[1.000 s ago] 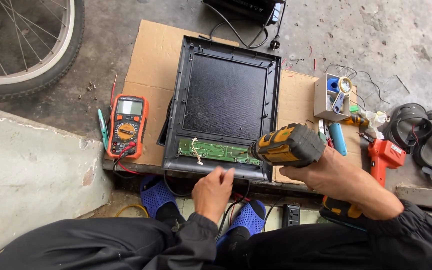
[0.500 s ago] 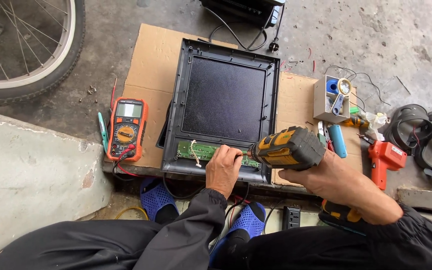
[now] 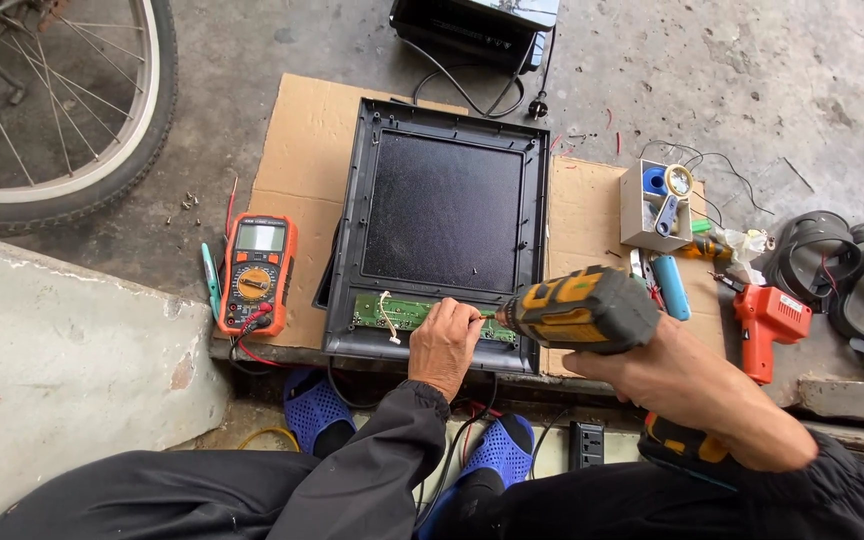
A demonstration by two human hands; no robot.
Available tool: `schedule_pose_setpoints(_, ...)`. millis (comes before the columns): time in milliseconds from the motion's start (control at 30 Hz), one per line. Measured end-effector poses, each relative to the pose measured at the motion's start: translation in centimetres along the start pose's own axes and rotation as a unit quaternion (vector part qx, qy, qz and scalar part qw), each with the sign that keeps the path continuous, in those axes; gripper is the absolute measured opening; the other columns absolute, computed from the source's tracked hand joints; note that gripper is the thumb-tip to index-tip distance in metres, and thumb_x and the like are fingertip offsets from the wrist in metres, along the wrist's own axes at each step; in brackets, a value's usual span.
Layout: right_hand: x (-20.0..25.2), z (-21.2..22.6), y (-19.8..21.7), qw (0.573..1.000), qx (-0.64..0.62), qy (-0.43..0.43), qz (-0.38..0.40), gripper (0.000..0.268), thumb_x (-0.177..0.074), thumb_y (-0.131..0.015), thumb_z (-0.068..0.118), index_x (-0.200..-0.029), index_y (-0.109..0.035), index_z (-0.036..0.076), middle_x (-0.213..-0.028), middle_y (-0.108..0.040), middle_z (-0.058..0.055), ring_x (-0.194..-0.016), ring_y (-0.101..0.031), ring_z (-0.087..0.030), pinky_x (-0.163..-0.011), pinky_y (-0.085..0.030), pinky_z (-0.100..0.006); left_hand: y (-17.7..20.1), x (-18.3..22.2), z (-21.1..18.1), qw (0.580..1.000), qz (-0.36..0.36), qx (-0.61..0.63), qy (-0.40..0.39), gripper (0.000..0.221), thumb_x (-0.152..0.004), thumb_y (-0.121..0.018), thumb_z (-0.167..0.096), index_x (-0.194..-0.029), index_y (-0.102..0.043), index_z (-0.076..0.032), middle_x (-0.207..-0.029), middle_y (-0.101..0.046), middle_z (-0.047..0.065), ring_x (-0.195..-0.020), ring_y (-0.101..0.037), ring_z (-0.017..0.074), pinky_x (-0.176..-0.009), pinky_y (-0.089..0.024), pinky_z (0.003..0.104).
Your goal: Removing the control panel and internal circuit board from an induction cooker using a power drill.
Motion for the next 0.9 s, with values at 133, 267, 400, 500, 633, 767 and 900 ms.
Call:
schedule_pose_setpoints(133,1.4,-2.0,1.3,0.993,-0.066,-0.100,-0.019,0.041,-0.092,-0.086,0.010,-0.133,-0.085,0.008,-0.082,-0.078,-0.018,-0.069,-0.065,-0.026,-0.061,-0.048,-0.039,1.7,-1.7,-0.9,1.000,-0.013,0.013,-0.004,0.021,-0.097,-0.083,-0.016,-0.095,-0.062,-0.015,-0.086,-0.058,-0.004,-0.070,-0.057,0.0138,-0.064,-0.052,0.033)
schedule_pose_setpoints(267,1.3,-3.0,2.2,0.990,-0.108,-0.079,-0.047,0.041,-0.091,-0.085,0.006,-0.132,-0.083,0.005,-0.072,-0.070,-0.020,-0.062,-0.062,-0.027,-0.057,-0.045,-0.040,0.0,-4.4,1.5,0.990,0.050,0.060,0.121,0.017,-0.108,-0.070,-0.037,-0.103,-0.069,-0.022,-0.084,-0.069,-0.007,-0.064,-0.061,0.0100,-0.060,-0.055,0.031)
schedule_pose_setpoints(400,1.7,-2.9,2.3,0.989,-0.088,-0.117,-0.036,0.039,-0.094,-0.084,0.014,-0.132,-0.087,0.009,-0.070,-0.068,-0.018,-0.064,-0.061,-0.026,-0.057,-0.044,-0.038,2.0,-7.1,3.0,0.955,0.052,0.165,0.239,0.030,-0.102,-0.073,-0.041,-0.119,-0.086,-0.019,-0.094,-0.082,-0.001,-0.075,-0.071,0.0132,-0.069,-0.057,0.031)
schedule_pose_setpoints(500,1.4,-2.7,2.0,0.991,-0.080,-0.104,-0.025,0.038,-0.093,-0.084,0.015,-0.130,-0.086,0.009,-0.072,-0.069,-0.018,-0.066,-0.062,-0.026,-0.059,-0.044,-0.039,4.4,-6.1,4.4,0.929,0.030,0.242,0.280,0.034,-0.108,-0.066,-0.028,-0.137,-0.079,-0.018,-0.110,-0.087,0.002,-0.073,-0.076,0.0099,-0.065,-0.063,0.027)
schedule_pose_setpoints(633,0.7,-1.8,1.2,0.993,-0.103,-0.062,-0.015,0.029,-0.093,-0.084,0.012,-0.120,-0.088,0.003,-0.069,-0.067,-0.018,-0.063,-0.058,-0.025,-0.057,-0.040,-0.038,11.8,-1.0,3.2,0.938,-0.112,0.171,0.281,0.027,-0.107,-0.066,-0.018,-0.130,-0.079,-0.011,-0.111,-0.081,0.004,-0.082,-0.075,0.0145,-0.070,-0.061,0.028)
schedule_pose_setpoints(767,0.2,0.9,-0.1,0.994,-0.100,-0.037,0.006,0.044,-0.090,-0.082,0.005,-0.134,-0.084,0.007,-0.085,-0.081,-0.018,-0.064,-0.062,-0.026,-0.055,-0.044,-0.037,13.4,3.0,2.8,0.964,-0.128,-0.003,0.234,0.056,-0.092,-0.083,-0.035,-0.139,-0.068,-0.012,-0.152,-0.059,0.018,-0.142,-0.054,0.0375,-0.117,-0.042,0.052)
schedule_pose_setpoints(900,-0.8,2.6,-1.6,0.995,-0.090,-0.003,0.034,0.051,-0.087,-0.083,0.006,-0.137,-0.085,0.008,-0.080,-0.079,-0.019,-0.064,-0.061,-0.025,-0.053,-0.042,-0.036,10.4,3.7,4.7,0.967,-0.008,-0.067,0.246,0.098,-0.080,-0.087,-0.064,-0.157,-0.053,-0.015,-0.176,-0.032,0.025,-0.163,-0.029,0.0443,-0.129,-0.023,0.063)
Point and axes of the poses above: each hand's wrist, its own x-axis away from the middle knuckle, its own y-axis out of the back of the hand, z = x × y, the point moved 6 cm from there along -x, towards the middle knuckle
